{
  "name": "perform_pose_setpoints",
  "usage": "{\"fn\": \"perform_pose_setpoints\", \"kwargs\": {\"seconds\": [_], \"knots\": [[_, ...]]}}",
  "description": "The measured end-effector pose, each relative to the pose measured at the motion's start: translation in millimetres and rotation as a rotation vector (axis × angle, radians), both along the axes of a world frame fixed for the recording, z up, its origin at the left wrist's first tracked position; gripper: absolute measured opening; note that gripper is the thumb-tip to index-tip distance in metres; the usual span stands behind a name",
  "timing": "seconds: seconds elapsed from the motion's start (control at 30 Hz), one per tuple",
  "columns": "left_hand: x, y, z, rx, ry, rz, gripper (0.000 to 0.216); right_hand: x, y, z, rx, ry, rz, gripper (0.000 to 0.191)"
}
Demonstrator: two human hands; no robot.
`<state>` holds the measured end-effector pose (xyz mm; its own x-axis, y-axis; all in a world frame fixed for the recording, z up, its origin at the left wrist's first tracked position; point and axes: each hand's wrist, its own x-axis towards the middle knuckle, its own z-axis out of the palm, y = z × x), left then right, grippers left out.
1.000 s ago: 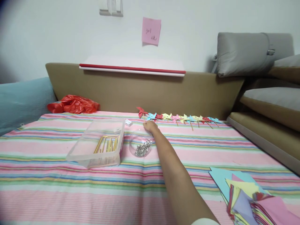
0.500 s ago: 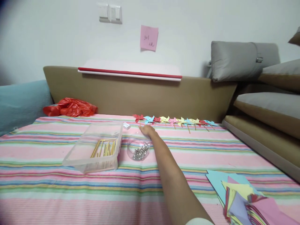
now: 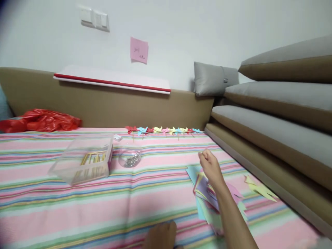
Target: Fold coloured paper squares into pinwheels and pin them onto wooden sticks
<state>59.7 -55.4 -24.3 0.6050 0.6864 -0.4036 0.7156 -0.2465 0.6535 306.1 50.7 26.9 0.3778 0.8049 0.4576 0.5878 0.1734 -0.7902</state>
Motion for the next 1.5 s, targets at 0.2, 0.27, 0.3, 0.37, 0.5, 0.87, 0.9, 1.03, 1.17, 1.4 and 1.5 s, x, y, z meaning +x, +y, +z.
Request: {"fn": "perform_pose_setpoints", "kwargs": {"seconds": [0.2, 0.27, 0.3, 0.37, 0.5, 0.87, 0.9, 1.03, 1.17, 1.4, 1.5], "knots": [[-11.4, -13.7, 27.2, 0.283, 0.069, -0.041, 0.022, 55.1, -82.9, -34.4, -0.036, 0.002, -0.285, 0.019], [-13.1, -13.7, 28.2, 0.329, 0.085, -0.044, 0.019, 59.4, -87.3, -42.7, -0.120, -0.068, -0.255, 0.027], [-13.0, -12.8, 27.7, 0.341, 0.099, -0.043, 0.018, 59.6, -87.9, -45.3, -0.163, -0.106, -0.229, 0.031], [-12.0, -10.5, 25.9, 0.355, 0.116, -0.041, 0.017, 58.4, -88.2, -48.1, -0.239, -0.179, -0.184, 0.037], [-11.3, -8.3, 20.7, 0.385, 0.096, -0.052, 0.022, 58.3, -91.5, -50.5, -0.372, -0.269, -0.141, 0.038], [-9.9, -10.9, 18.1, 0.425, 0.114, -0.074, 0.023, 52.9, -90.8, -55.4, -0.491, -0.413, -0.251, 0.038], [-9.7, -11.3, 18.3, 0.431, 0.116, -0.074, 0.023, 49.3, -90.3, -54.4, -0.494, -0.437, -0.262, 0.039], [-8.9, -12.5, 20.7, 0.447, 0.117, -0.080, 0.024, 38.4, -89.5, -49.9, -0.504, -0.506, -0.281, 0.038], [-9.4, -13.0, 23.3, 0.436, 0.133, -0.086, 0.025, 37.2, -90.7, -47.6, -0.504, -0.528, -0.285, 0.039], [-9.8, -14.5, 22.7, 0.448, 0.137, -0.102, 0.023, 43.7, -90.3, -53.0, -0.466, -0.517, -0.218, 0.029], [-9.1, -13.9, 24.9, 0.442, 0.140, -0.106, 0.023, 47.9, -88.1, -55.5, -0.452, -0.463, -0.205, 0.024]]}}
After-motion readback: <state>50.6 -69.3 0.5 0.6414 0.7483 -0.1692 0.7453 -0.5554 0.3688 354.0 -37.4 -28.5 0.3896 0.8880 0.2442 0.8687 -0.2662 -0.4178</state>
